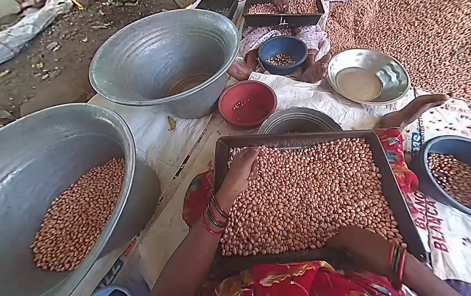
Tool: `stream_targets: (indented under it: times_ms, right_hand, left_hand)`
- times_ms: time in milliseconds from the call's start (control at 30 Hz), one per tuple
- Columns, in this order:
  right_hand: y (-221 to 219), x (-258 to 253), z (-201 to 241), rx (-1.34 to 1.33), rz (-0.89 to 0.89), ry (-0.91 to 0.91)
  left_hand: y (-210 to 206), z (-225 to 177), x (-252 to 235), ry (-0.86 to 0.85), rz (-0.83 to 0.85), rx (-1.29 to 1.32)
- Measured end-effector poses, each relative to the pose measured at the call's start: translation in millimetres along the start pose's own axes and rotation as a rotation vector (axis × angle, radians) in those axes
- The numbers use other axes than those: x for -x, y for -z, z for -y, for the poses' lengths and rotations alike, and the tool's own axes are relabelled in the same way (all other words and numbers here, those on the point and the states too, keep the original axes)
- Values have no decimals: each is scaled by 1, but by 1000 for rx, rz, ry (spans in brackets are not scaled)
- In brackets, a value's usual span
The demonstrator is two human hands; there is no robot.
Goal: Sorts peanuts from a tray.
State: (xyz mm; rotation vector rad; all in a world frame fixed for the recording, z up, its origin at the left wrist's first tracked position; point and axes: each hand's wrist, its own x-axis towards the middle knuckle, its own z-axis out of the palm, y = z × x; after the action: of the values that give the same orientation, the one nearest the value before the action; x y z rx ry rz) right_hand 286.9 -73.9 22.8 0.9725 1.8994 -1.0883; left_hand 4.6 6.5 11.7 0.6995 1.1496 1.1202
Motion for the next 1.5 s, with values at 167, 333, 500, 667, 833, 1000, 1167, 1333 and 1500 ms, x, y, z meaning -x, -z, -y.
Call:
stream_targets:
  times_ms: [167, 333, 500, 667, 833, 1000, 1167, 1333, 1500]
  right_hand:
    - [46, -10, -17, 14, -574, -30]
    - [63, 8, -15, -146, -859, 233]
    - [32, 15, -2, -106, -166, 211]
    - [8, -20, 41, 62, -79, 454]
    - [21, -66, 64, 2, -517, 579]
    - [69, -40, 16, -259, -1195, 348]
    - [57, 1, -21, -375, -1175, 80]
    - [41, -7, -16, -400, -1059, 9]
    - [40, -41, 17, -238, -1094, 132]
  left_hand:
    - [-6, 8, 2, -70, 193, -888]
    - [-9, 4, 7, 16, 340, -1243]
    - [-16, 1, 7, 57, 412, -1376]
    - [-17, 6, 7, 5, 386, -1316]
    - [-9, 8, 10, -116, 204, -1129]
    - [-5, 8, 13, -249, 54, -980]
    - [-5, 1, 8, -184, 131, -1026]
    - [-9, 1, 10, -107, 283, -1167]
    - [-18, 4, 15, -77, 384, -1266]
